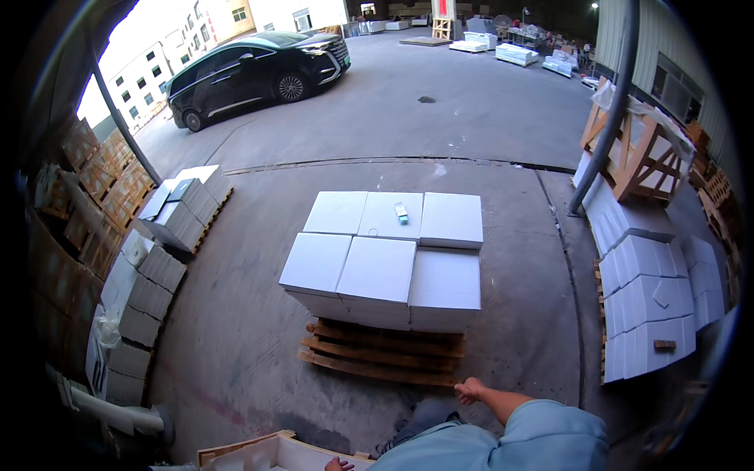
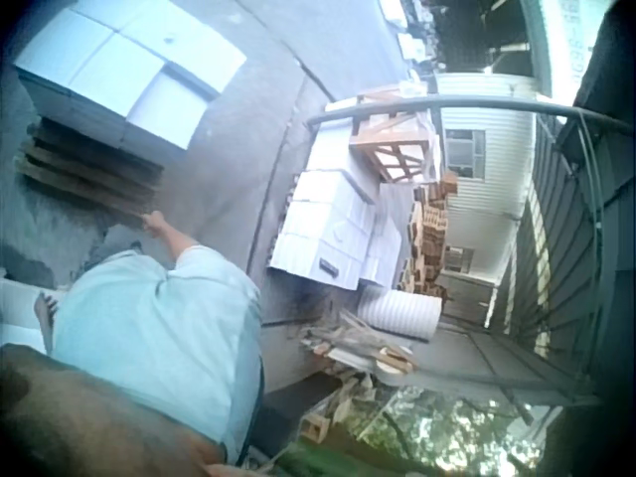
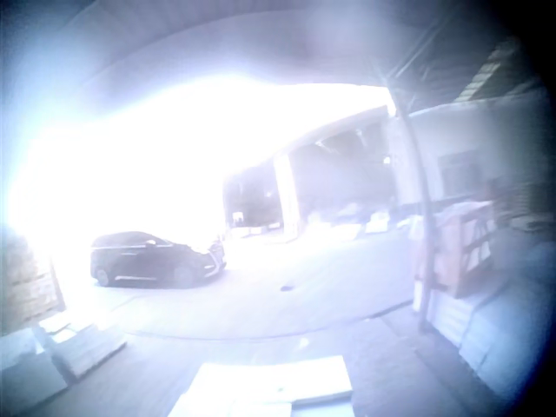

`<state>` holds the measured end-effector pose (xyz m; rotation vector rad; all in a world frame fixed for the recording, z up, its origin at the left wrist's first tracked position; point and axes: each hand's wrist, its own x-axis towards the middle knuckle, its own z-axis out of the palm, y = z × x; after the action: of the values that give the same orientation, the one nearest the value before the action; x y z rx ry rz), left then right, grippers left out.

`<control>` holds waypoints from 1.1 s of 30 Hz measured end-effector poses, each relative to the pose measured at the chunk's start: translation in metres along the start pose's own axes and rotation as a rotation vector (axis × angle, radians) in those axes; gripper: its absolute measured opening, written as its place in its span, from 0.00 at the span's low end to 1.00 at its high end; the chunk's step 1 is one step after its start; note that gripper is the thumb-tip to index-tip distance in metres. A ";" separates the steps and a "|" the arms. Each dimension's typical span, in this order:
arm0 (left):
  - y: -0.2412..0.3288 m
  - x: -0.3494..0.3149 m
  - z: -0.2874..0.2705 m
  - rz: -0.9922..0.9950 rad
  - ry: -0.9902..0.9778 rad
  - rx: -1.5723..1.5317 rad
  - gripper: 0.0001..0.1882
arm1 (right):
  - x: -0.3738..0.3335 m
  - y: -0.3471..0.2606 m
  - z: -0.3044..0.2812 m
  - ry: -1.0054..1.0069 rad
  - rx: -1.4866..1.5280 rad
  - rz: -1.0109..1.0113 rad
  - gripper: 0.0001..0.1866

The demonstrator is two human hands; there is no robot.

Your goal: The person repeatedly picks up white rectangular tiles from a wrapped pallet and places them onto a separate wooden pallet, building a neat stack. The person handles the tiles one at a time, moving between the source and destination pallets.

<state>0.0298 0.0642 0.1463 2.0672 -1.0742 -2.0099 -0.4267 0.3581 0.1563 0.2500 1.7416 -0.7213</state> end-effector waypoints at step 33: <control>-0.112 -0.007 0.122 0.006 -0.043 0.246 0.29 | -0.086 0.138 -0.142 0.012 0.275 0.021 0.28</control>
<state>-0.0318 0.2021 0.0786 2.1351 -1.3973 -2.0183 -0.4425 0.5668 0.2086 0.4609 1.6460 -0.9459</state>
